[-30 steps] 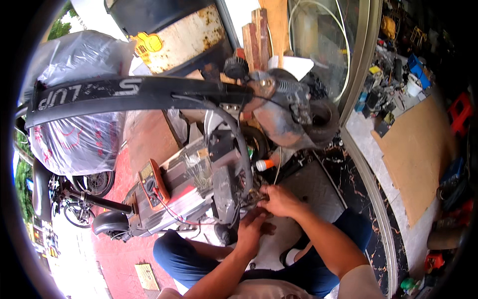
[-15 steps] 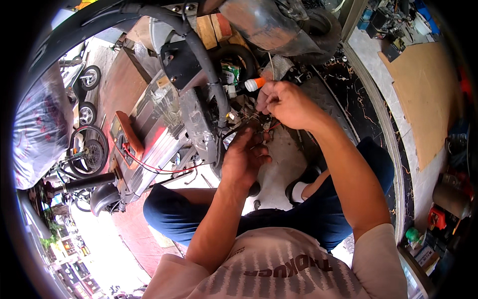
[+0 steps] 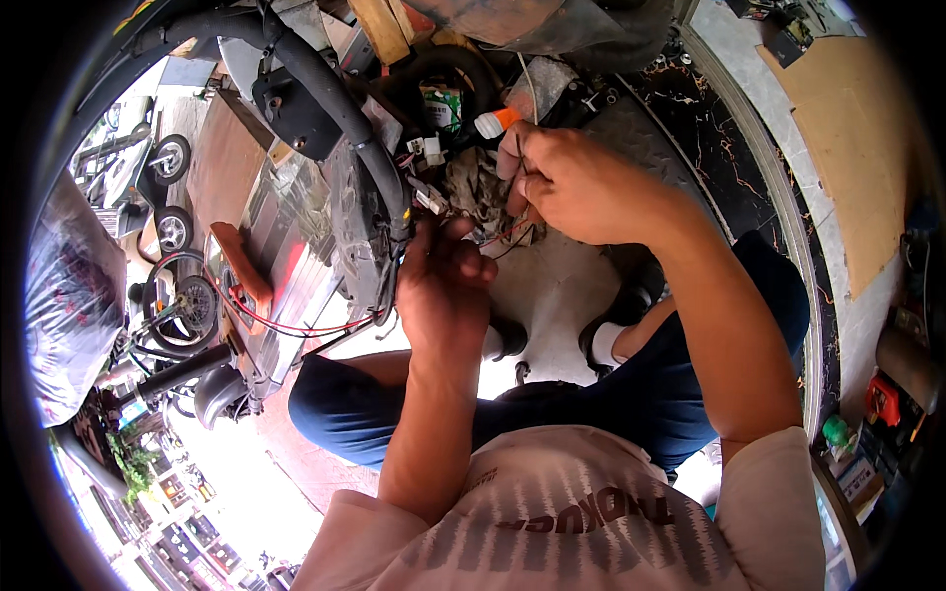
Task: The person works on the internal wiring of an electric scooter, handling various wires and using a multimeter to test electrical connections.
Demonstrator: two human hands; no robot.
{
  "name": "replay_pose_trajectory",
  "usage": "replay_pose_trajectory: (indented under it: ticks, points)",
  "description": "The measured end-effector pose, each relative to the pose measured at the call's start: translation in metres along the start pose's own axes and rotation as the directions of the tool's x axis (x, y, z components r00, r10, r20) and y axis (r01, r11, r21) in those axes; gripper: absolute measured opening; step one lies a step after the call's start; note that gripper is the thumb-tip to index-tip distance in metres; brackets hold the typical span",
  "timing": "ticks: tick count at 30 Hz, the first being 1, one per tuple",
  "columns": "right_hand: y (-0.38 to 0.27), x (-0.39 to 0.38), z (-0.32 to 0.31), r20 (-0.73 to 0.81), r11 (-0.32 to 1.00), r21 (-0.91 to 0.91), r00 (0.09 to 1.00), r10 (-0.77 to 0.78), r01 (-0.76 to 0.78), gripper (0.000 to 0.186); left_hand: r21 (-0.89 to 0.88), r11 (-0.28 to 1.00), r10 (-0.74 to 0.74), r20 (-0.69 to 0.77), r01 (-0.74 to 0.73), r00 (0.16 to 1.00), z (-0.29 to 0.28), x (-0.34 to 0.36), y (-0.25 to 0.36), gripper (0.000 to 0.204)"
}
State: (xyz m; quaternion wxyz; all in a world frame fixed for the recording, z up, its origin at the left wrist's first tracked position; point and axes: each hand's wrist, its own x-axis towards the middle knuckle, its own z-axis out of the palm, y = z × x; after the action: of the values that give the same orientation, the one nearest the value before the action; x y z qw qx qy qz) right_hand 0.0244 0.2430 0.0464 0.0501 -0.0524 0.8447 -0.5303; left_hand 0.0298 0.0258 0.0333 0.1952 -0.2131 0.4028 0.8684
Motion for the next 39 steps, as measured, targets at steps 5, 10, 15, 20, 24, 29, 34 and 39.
replay_pose_trajectory:
  ticks: [5, 10, 15, 20, 24, 29, 34, 39]
  points:
    - [-0.017, -0.003, -0.011, 0.043, 0.985, 0.145, 0.995, 0.088, -0.094, 0.017, -0.079, 0.996, 0.031, 0.030, -0.029, 0.999, 0.008, 0.002, -0.001, 0.018]
    - [-0.015, -0.005, -0.008, -0.013, 0.998, 0.015, 0.998, 0.054, -0.053, 0.026, 0.153, 0.948, 0.285, -0.005, -0.280, 0.959, 0.009, -0.001, -0.004, 0.021]
    - [-0.002, -0.003, 0.003, -0.020, 0.994, -0.092, 0.998, 0.056, -0.058, 0.031, 0.567, 0.729, 0.449, 0.026, -0.383, 0.893, -0.001, -0.004, -0.001, 0.019]
    - [-0.009, -0.007, 0.006, 0.030, 0.979, -0.178, 0.994, 0.104, -0.097, 0.032, 0.712, 0.631, 0.402, 0.040, -0.309, 0.915, -0.004, -0.008, -0.003, 0.029]
    - [-0.016, -0.007, 0.004, 0.066, 0.970, -0.210, 0.988, 0.138, -0.121, 0.035, 0.792, 0.522, 0.347, 0.142, -0.317, 0.927, -0.010, -0.003, -0.003, 0.024]
    - [-0.010, -0.007, 0.009, 0.045, 0.982, -0.169, 0.995, 0.094, -0.085, 0.039, 0.419, 0.901, 0.143, -0.047, -0.110, 0.989, 0.003, 0.010, 0.001, 0.016]
    - [-0.027, -0.005, -0.002, 0.179, 0.988, -0.065, 0.972, 0.153, -0.144, 0.039, 0.153, 0.986, 0.034, 0.152, -0.058, 0.988, 0.001, 0.013, 0.007, 0.019]
    - [-0.030, -0.006, 0.002, 0.230, 0.991, 0.046, 0.966, 0.113, -0.127, 0.036, 0.092, 0.995, 0.003, 0.215, -0.024, 0.977, 0.003, 0.009, 0.013, 0.029]
